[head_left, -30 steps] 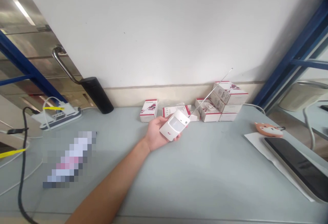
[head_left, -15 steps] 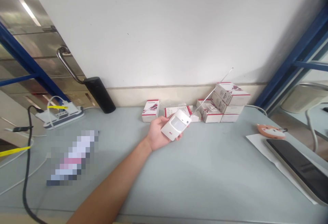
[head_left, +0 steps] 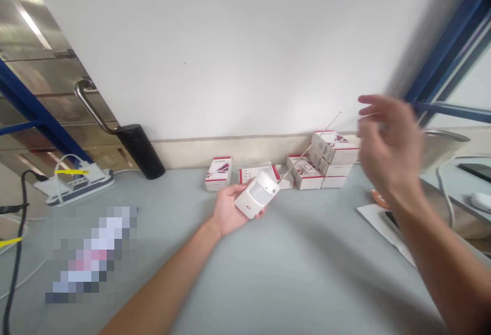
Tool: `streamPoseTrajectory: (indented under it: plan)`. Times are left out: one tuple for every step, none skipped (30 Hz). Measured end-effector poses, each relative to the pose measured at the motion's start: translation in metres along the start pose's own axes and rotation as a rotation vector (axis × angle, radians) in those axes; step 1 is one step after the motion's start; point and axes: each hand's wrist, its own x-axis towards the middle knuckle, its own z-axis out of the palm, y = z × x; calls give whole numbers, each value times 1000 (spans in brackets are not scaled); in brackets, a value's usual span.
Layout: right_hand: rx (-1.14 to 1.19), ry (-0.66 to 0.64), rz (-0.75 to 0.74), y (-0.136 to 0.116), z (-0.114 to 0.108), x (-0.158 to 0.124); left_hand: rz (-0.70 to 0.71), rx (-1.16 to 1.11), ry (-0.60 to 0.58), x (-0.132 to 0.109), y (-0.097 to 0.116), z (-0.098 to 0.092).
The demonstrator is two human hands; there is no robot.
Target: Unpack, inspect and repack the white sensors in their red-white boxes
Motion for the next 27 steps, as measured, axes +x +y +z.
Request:
streamPoseTrajectory:
  plan:
    - [-11,-21,43,6,4,1,-3,4,-5,0,0,0]
    - [4,-54,93,12,9,1,-3,9,-16,0,-1,0]
    - [50,-92,135,19,14,1,-3,17,-33,0,-1,0]
    - [122,-123,163,25,18,-1,-2,23,-48,0,-1,0]
    - [211,-139,165,30,21,-3,1,27,-59,-1,-1,0]
    - [295,-135,156,33,23,-4,4,30,-64,-1,-1,0]
    - [364,-107,153,35,24,-6,8,34,-64,-1,-1,0]
    - [408,-66,161,36,23,-6,10,39,-64,-2,-2,0]
    - [432,-27,179,36,22,-6,10,46,-67,-2,-2,0]
    - [447,-1,199,37,20,-6,7,56,-74,-2,-3,0]
    - [459,11,216,37,18,-5,0,67,-82,-2,-4,0]
    - [470,14,226,38,16,-3,-7,76,-89,-3,-5,1]
    - [484,12,228,40,15,-2,-9,86,-93,-3,-6,1]
    - [502,10,225,42,15,-2,-9,96,-93,-3,-6,1]
    - [524,8,221,44,15,-2,-8,106,-89,-3,-6,1]
    - [542,8,215,46,15,-3,-6,114,-83,-3,-6,1]
    - [556,5,213,47,17,-5,-5,117,-76,-3,-6,0]
    - [563,-4,212,47,19,-9,-6,115,-69,-2,-6,-1]
    - [561,-28,214,46,22,-14,-7,105,-61,-2,-5,-3]
    - [550,-61,218,44,26,-20,-8,91,-52,-1,-5,-5]
    - [532,-101,223,41,30,-27,-8,74,-40,-1,-4,-7]
    - [508,-148,228,37,34,-35,-8,57,-28,0,-4,-8]
    - [483,-176,231,33,38,-43,-9,43,-16,0,-4,-9]
    - [456,-203,230,29,42,-52,-10,32,-7,0,-4,-9]
    - [420,-234,222,25,45,-60,-12,24,-2,-1,-4,-8]
    - [379,-261,218,21,48,-69,-11,20,-3,-1,-4,-6]
    - [334,-304,212,18,50,-78,-4,18,-7,-2,-4,-3]
